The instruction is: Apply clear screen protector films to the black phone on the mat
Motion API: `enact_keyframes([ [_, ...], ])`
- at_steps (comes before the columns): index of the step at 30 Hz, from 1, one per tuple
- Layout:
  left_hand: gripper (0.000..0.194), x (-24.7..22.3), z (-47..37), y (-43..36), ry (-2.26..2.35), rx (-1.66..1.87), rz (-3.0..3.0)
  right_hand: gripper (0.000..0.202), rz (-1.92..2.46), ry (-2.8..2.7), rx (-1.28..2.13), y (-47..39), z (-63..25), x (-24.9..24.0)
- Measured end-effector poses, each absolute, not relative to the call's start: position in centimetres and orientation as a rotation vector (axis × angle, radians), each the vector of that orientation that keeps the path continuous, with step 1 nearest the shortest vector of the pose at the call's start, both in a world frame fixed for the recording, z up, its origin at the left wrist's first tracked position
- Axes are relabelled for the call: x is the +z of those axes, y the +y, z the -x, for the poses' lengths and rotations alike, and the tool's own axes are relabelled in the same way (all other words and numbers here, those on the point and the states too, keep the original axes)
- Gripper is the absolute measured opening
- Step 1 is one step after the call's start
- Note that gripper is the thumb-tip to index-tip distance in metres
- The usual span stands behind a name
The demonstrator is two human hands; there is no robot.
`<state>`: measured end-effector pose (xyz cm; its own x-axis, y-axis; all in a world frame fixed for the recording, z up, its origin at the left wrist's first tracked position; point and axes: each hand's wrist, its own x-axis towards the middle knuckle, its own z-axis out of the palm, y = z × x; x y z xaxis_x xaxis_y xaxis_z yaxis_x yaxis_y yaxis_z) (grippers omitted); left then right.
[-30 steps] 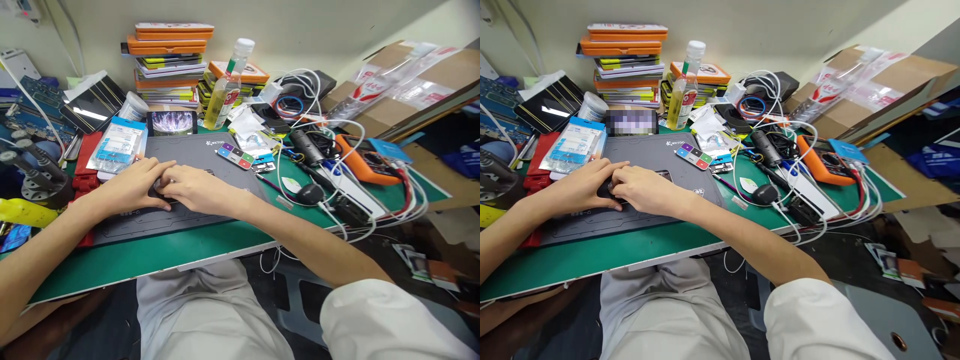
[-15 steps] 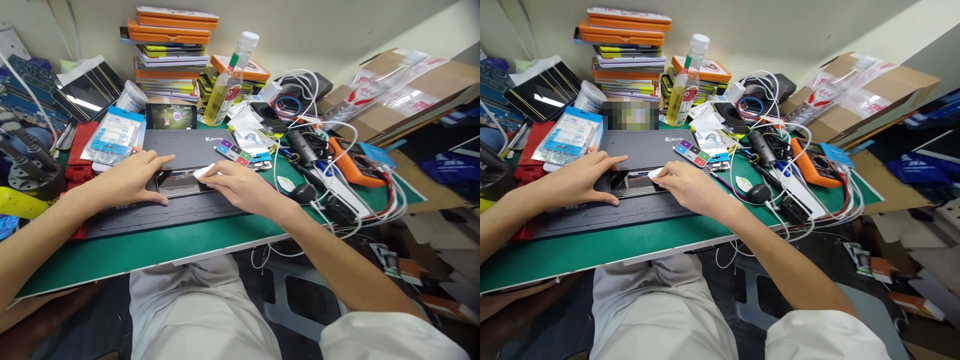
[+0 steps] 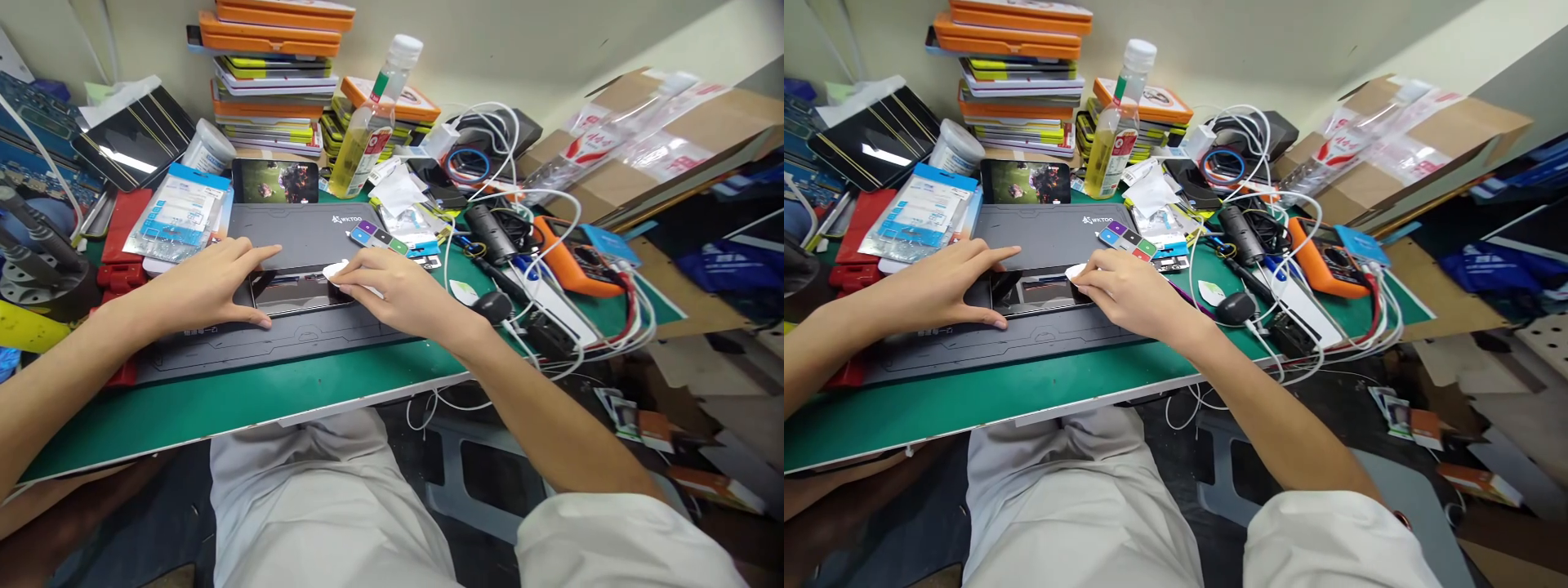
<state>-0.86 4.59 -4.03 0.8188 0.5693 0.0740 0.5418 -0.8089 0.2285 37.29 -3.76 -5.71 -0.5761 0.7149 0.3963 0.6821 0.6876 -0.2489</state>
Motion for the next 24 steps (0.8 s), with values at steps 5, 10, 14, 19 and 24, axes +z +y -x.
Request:
enact_keyframes([
  [5, 0.120, -4.1, 0.8, 4.5, 0.852, 0.227, -2.808, 0.035, 1.111, -2.409, 0.040, -3.6, -36.9, -6.0],
  [10, 0.119, -4.1, 0.7, 4.4, 0.874, 0.229, -2.788, 0.033, 1.076, -2.414, 0.150, -3.1, -36.1, -5.5],
  [14, 0.124, -4.2, 0.8, 4.5, 0.868, 0.237, -2.769, 0.040, 0.994, -2.500, 0.152, -2.1, -34.4, -5.0],
  [19, 0.129, -4.2, 1.3, 5.0, 0.855, 0.224, -2.765, 0.044, 0.926, -2.595, 0.052, -0.6, -30.5, -5.0],
  [24, 0.131, -4.2, 1.8, 5.2, 0.842, 0.231, -2.763, 0.046, 0.945, -2.644, -0.001, -0.2, -30.2, -5.0],
])
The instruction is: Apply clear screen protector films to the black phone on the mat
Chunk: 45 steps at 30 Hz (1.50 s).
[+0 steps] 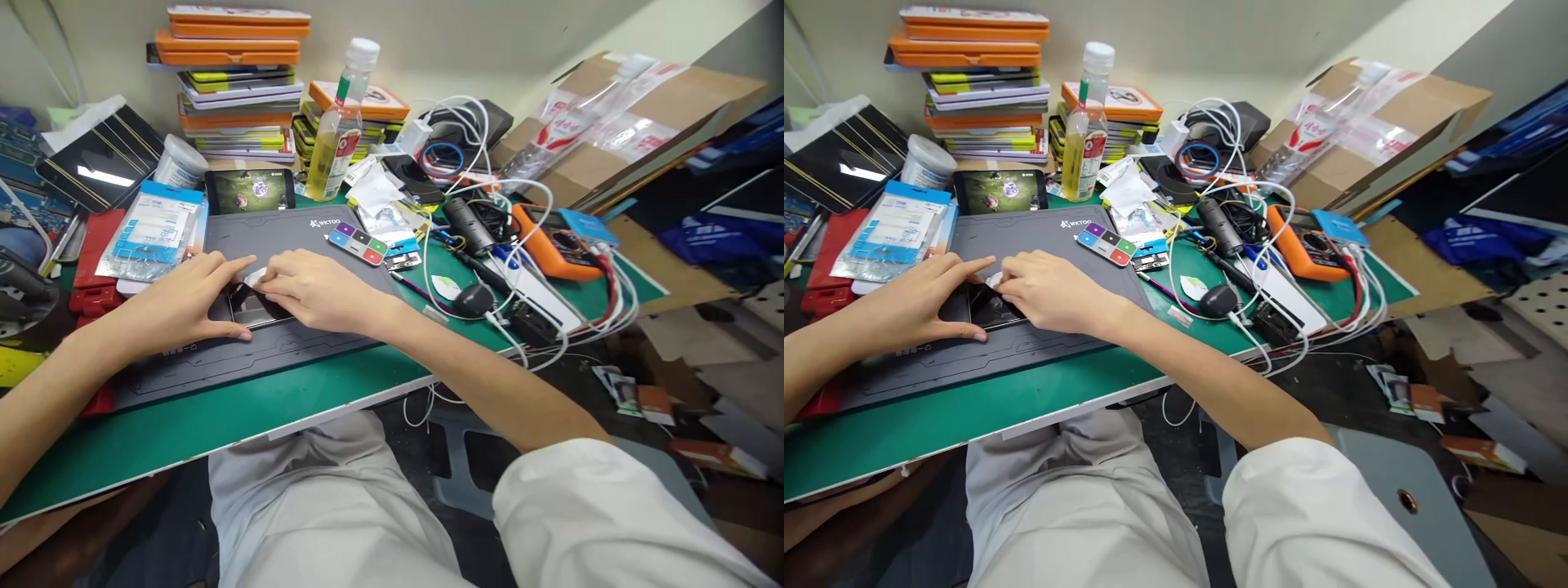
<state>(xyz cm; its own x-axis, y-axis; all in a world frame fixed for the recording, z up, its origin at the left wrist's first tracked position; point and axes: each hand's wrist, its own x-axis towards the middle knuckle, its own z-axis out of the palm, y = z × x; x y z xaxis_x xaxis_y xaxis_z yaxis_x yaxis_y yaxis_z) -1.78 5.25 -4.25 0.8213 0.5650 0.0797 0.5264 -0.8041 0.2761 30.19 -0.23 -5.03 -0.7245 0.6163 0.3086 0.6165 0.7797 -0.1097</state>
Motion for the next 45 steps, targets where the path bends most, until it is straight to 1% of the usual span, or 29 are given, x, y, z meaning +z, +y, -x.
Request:
enact_keyframes([
  [6, 0.124, -4.6, 1.5, 4.8, 0.848, 0.250, -2.766, 0.036, 1.127, -2.505, 0.028, -2.0, -36.8, -5.0],
  [9, 0.125, -4.7, 1.3, 4.9, 0.839, 0.248, -2.779, 0.035, 1.160, -2.471, 0.031, -2.5, -38.1, -5.0],
  [12, 0.126, -4.7, 1.4, 5.0, 0.832, 0.248, -2.778, 0.036, 1.120, -2.487, 0.073, -2.6, -36.2, -5.0],
  [16, 0.127, -4.5, 1.5, 5.0, 0.822, 0.250, -2.786, 0.040, 1.038, -2.548, 0.079, -1.7, -31.3, -5.1],
  [20, 0.123, -4.1, 1.4, 5.0, 0.840, 0.231, -2.789, 0.044, 0.981, -2.600, 0.079, -0.5, -28.3, -5.1],
  [23, 0.121, -4.1, 1.3, 4.9, 0.841, 0.221, -2.792, 0.044, 0.994, -2.598, 0.063, -0.6, -29.3, -5.0],
  [29, 0.120, -4.3, 1.1, 4.4, 0.855, 0.221, -2.767, 0.038, 1.135, -2.455, 0.047, -1.7, -35.9, -5.4],
  [32, 0.119, -4.2, 1.0, 4.2, 0.851, 0.219, -2.765, 0.036, 1.177, -2.421, -0.005, -1.9, -37.2, -5.5],
  [35, 0.119, -4.3, 1.0, 4.3, 0.856, 0.218, -2.764, 0.037, 1.170, -2.449, -0.035, -1.8, -35.8, -5.4],
  [41, 0.120, -4.0, 1.2, 4.7, 0.843, 0.211, -2.775, 0.038, 1.056, -2.479, 0.155, -1.1, -30.8, -5.4],
  [45, 0.122, -3.5, 1.3, 4.8, 0.838, 0.177, -2.794, 0.040, 1.061, -2.456, 0.174, -1.0, -30.8, -5.8],
])
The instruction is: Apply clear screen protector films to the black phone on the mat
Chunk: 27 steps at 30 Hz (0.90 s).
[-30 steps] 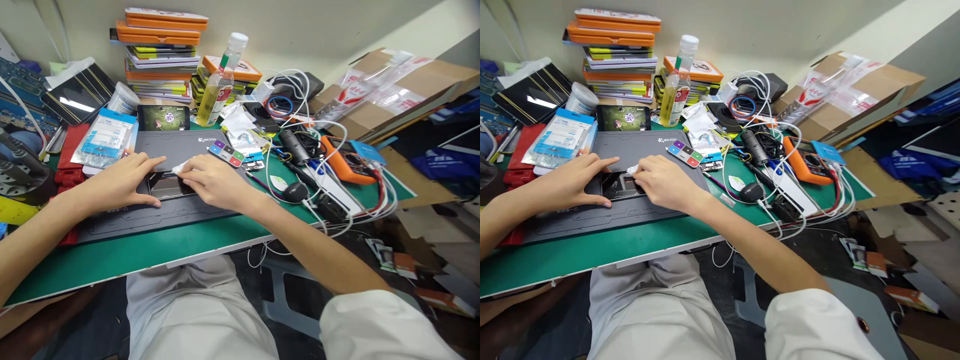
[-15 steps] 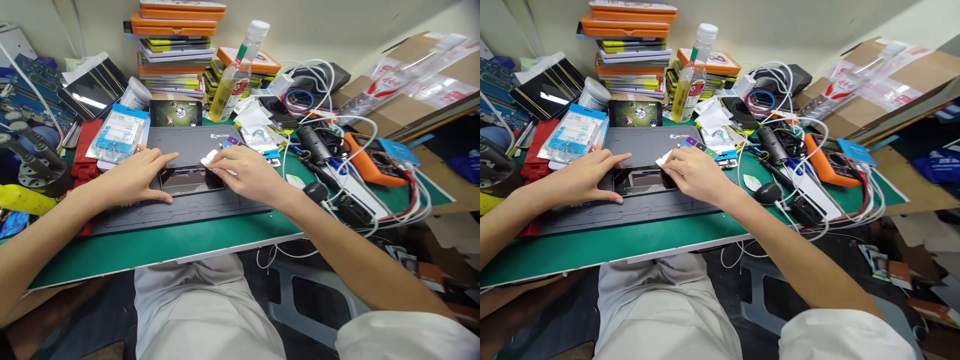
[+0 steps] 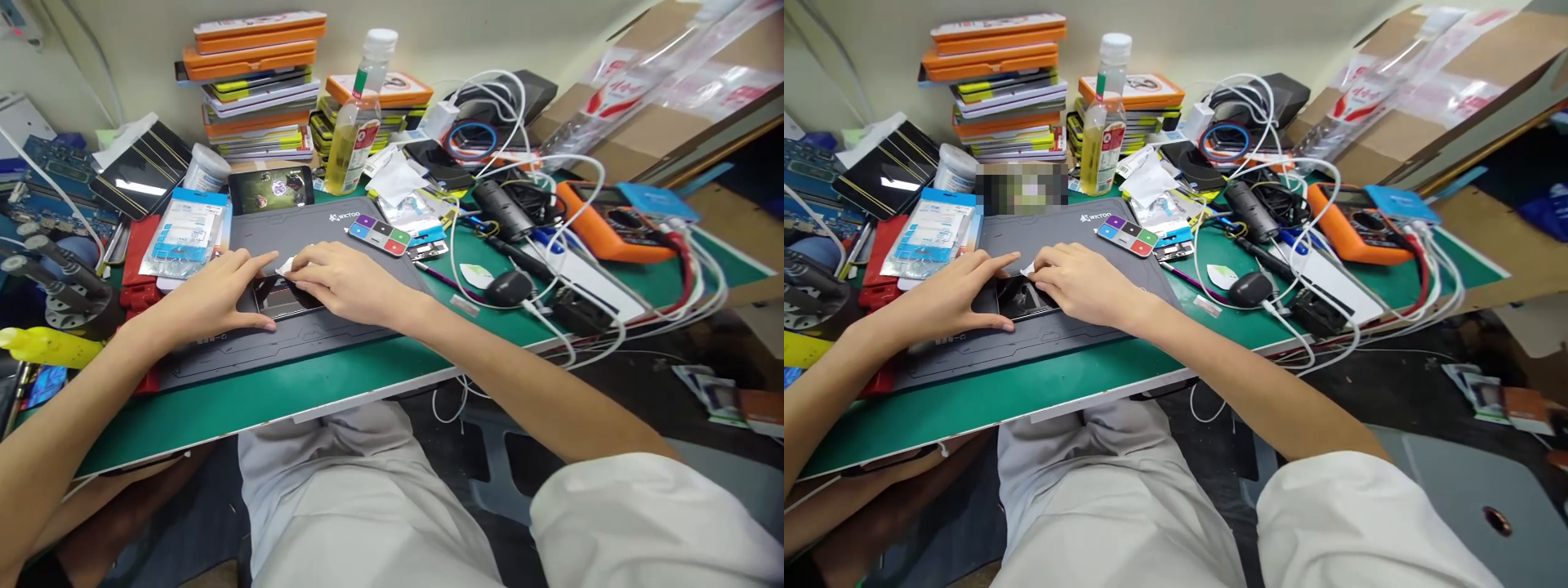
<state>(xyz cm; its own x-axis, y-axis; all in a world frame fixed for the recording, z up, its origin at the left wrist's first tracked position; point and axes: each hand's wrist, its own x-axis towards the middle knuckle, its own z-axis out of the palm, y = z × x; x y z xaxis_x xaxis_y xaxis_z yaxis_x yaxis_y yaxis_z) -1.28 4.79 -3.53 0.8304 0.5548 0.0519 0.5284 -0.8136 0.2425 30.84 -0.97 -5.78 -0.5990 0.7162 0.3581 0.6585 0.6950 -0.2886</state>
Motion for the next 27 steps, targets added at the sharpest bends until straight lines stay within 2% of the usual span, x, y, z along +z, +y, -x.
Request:
enact_keyframes([
  [9, 0.124, -3.8, 1.4, 5.0, 0.847, 0.189, -2.770, 0.036, 1.205, -2.276, 0.061, -4.3, -36.8, -6.5],
  [17, 0.129, -3.6, 1.3, 5.0, 0.834, 0.186, -2.792, 0.037, 1.152, -2.209, 0.082, -8.4, -34.7, -7.4],
  [23, 0.132, -3.8, 1.5, 5.5, 0.816, 0.211, -2.789, 0.040, 1.082, -2.278, 0.178, -7.7, -31.4, -7.2],
  [27, 0.133, -3.9, 1.6, 5.9, 0.815, 0.212, -2.785, 0.041, 1.082, -2.278, 0.115, -7.8, -31.6, -7.3],
])
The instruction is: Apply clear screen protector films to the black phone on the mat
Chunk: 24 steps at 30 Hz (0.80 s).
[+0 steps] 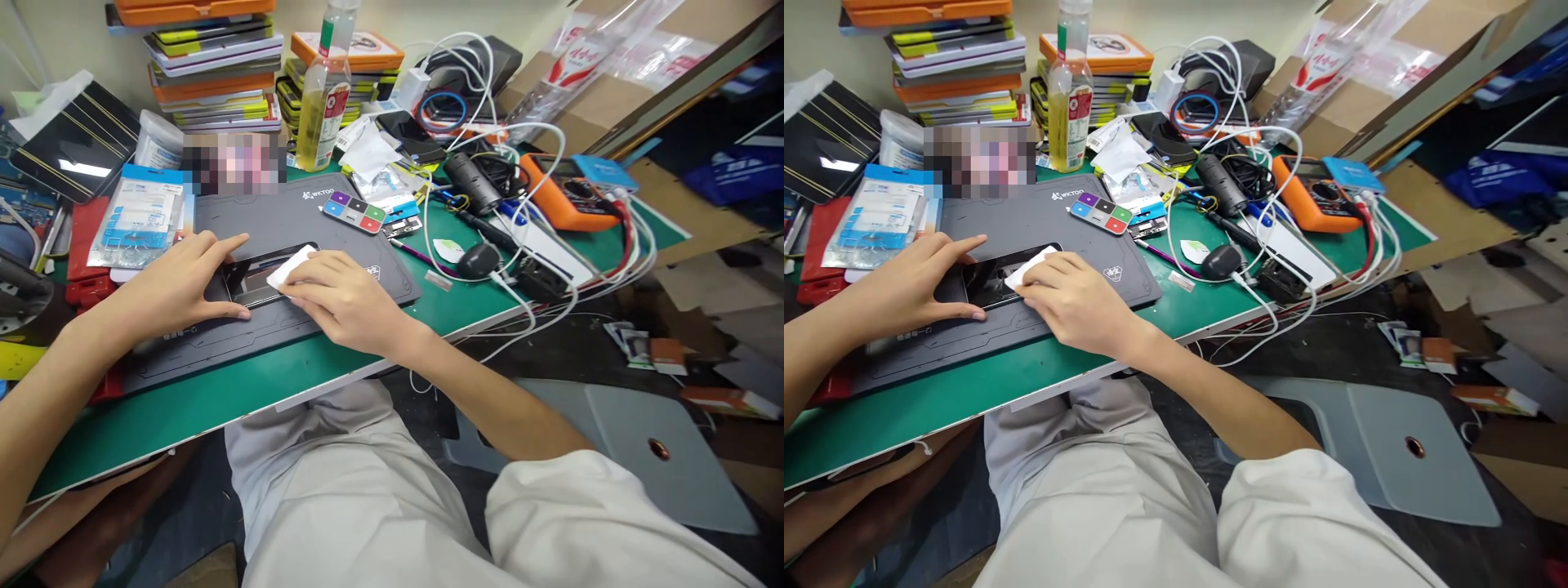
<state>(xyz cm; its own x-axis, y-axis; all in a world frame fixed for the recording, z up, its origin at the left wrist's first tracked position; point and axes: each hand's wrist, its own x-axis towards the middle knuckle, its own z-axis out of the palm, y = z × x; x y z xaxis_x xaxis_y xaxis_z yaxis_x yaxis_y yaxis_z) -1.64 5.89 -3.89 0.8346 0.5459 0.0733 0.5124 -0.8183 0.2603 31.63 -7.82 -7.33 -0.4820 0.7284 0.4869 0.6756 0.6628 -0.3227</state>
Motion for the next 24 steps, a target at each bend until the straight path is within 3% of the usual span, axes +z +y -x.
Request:
enact_keyframes([
  [7, 0.140, -4.3, 1.5, 5.9, 0.790, 0.236, -2.821, 0.034, 1.196, -2.148, -0.021, -9.6, -36.0, -8.5],
  [17, 0.120, -4.1, 1.7, 6.0, 0.750, 0.225, -2.860, 0.038, 0.978, -2.293, 0.036, -7.7, -29.4, -7.9],
  [24, 0.105, -3.8, 1.4, 5.4, 0.757, 0.211, -2.864, 0.035, 1.082, -2.255, 0.054, -8.8, -33.3, -7.5],
])
